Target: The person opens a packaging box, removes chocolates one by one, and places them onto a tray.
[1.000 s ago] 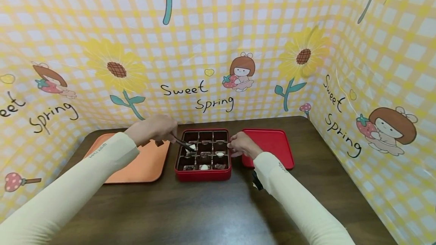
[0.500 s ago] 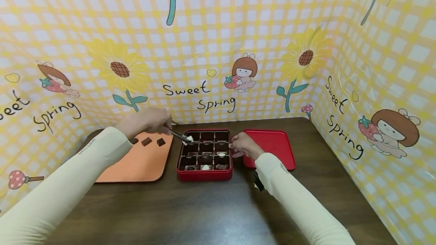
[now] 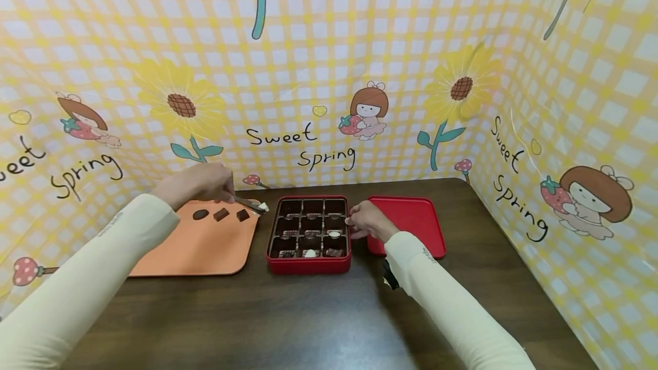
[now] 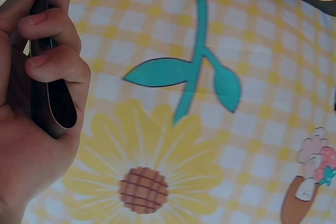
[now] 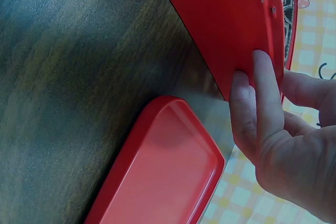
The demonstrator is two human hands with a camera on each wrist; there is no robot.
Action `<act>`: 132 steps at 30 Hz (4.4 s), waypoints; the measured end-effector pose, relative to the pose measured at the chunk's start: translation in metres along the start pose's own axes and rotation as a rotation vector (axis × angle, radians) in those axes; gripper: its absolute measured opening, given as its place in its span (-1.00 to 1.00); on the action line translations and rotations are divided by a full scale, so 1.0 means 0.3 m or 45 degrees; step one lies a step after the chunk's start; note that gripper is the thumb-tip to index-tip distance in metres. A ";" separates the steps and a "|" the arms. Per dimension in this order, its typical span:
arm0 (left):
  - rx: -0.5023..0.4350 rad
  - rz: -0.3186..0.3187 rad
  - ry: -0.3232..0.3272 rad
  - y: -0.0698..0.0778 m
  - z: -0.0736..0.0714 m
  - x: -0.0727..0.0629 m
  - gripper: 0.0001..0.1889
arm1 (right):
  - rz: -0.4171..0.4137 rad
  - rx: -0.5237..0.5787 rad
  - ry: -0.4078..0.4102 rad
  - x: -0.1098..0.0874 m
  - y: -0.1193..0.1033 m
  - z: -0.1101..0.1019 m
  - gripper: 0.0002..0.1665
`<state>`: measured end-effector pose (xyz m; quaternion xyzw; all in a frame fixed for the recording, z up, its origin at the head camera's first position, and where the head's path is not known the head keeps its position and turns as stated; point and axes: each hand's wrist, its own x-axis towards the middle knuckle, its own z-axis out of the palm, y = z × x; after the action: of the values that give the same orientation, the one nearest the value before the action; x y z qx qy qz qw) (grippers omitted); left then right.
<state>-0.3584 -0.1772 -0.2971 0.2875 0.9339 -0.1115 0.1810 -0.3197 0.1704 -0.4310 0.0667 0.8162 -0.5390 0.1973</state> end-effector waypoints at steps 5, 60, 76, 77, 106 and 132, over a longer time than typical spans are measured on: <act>-0.026 -0.050 -0.025 -0.050 0.036 -0.014 -0.75 | 0.001 -0.002 -0.004 0.001 -0.004 -0.001 -0.43; -0.150 -0.106 -0.189 -0.126 0.132 -0.034 -0.59 | -0.001 -0.019 -0.013 -0.005 -0.010 -0.004 -0.43; -0.072 0.013 0.082 0.019 0.030 0.021 -0.75 | -0.005 -0.005 -0.006 -0.008 -0.006 -0.003 -0.43; -0.065 0.017 0.087 0.034 0.023 0.024 -0.73 | -0.005 -0.005 -0.008 -0.008 -0.006 -0.003 -0.42; 0.098 0.106 0.068 0.284 0.012 0.159 -0.58 | -0.009 -0.002 -0.004 -0.004 -0.001 -0.007 -0.42; 0.177 0.062 -0.012 0.374 0.040 0.232 -0.70 | -0.011 0.010 -0.029 -0.019 -0.016 -0.006 -0.45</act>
<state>-0.3440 -0.0556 -0.3477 0.3214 0.9158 -0.1729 0.1676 -0.3166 0.1707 -0.4240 0.0578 0.8121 -0.5436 0.2039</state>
